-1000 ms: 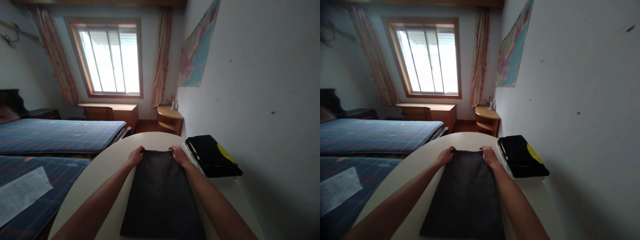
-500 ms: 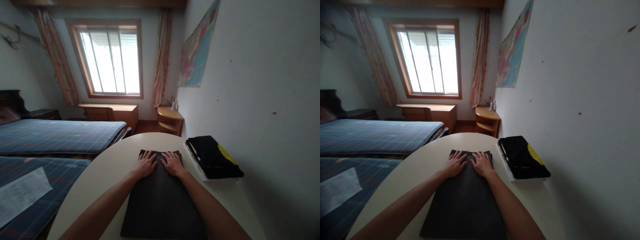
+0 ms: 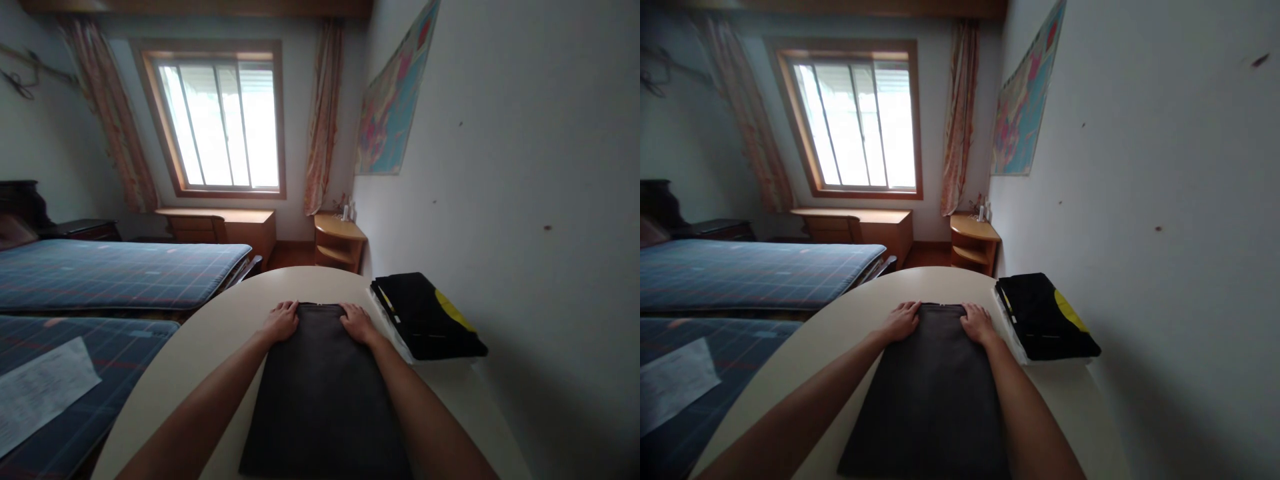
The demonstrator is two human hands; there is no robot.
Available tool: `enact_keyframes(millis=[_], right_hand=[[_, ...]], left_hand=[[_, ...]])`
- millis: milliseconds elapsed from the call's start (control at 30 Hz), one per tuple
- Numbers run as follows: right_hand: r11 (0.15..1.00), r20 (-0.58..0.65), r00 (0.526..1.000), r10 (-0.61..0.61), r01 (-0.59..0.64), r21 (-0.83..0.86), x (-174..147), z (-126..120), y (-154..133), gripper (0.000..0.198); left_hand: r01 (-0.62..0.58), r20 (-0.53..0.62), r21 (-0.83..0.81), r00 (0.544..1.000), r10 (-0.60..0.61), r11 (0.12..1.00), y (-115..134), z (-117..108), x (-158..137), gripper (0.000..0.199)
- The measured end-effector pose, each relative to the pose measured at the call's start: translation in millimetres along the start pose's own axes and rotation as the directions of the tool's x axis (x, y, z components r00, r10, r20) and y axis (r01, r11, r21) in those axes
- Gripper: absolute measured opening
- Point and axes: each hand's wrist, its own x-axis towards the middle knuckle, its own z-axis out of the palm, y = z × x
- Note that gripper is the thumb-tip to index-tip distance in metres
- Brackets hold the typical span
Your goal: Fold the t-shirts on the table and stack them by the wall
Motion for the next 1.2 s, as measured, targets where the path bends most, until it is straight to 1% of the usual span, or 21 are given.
enact_keyframes(millis=[67,133,267,333,433,567,700,800,933,1067,1133,1200], right_hand=[[1.000,-0.005,1.000,-0.020,0.020,-0.001,4,-2,4,0.054],[1.000,-0.007,1.000,-0.017,0.017,-0.009,9,-4,5,0.054],[0.999,0.000,1.000,0.010,-0.010,-0.031,15,-7,2,0.042],[0.999,-0.006,1.000,0.011,-0.011,-0.036,14,-11,0,0.036],[1.000,-0.044,0.999,-0.006,0.004,-0.031,8,-24,-4,0.036],[0.998,-0.147,0.988,-0.057,0.055,-0.017,-3,-51,-12,0.035],[0.992,-0.264,0.956,-0.125,0.125,-0.015,-18,-82,-27,0.033],[0.982,-0.318,0.930,-0.186,0.185,-0.035,-39,-101,-39,0.031],[0.962,-0.326,0.905,-0.273,0.261,-0.083,-78,-119,-50,0.033],[0.926,-0.320,0.869,-0.376,0.361,-0.107,-120,-127,-55,0.036],[0.908,-0.307,0.855,-0.418,0.406,-0.107,-140,-128,-56,0.037],[0.893,-0.301,0.841,-0.449,0.438,-0.107,-157,-127,-55,0.038]], left_hand=[[0.003,0.020,0.002,1.000,-0.003,1.000,-3,-6,7,0.054],[0.008,0.043,0.000,0.999,-0.008,1.000,-5,-11,15,0.048],[0.023,0.046,-0.021,0.999,-0.022,1.000,-3,-19,21,0.030],[0.028,0.015,-0.034,0.999,-0.028,0.999,-1,-23,18,0.030],[0.031,-0.047,-0.057,0.998,-0.033,0.998,2,-33,10,0.030],[0.007,-0.158,-0.090,0.987,-0.021,0.996,5,-56,0,0.032],[-0.052,-0.233,-0.115,0.972,0.024,0.992,7,-83,-10,0.033],[-0.097,-0.255,-0.130,0.965,0.062,0.987,8,-100,-26,0.032],[-0.203,-0.267,-0.172,0.952,0.153,0.964,10,-114,-62,0.029],[-0.314,-0.274,-0.221,0.929,0.251,0.923,16,-118,-106,0.027],[-0.343,-0.271,-0.213,0.920,0.283,0.915,19,-117,-126,0.026],[-0.375,-0.260,-0.172,0.909,0.325,0.911,21,-114,-145,0.027]])
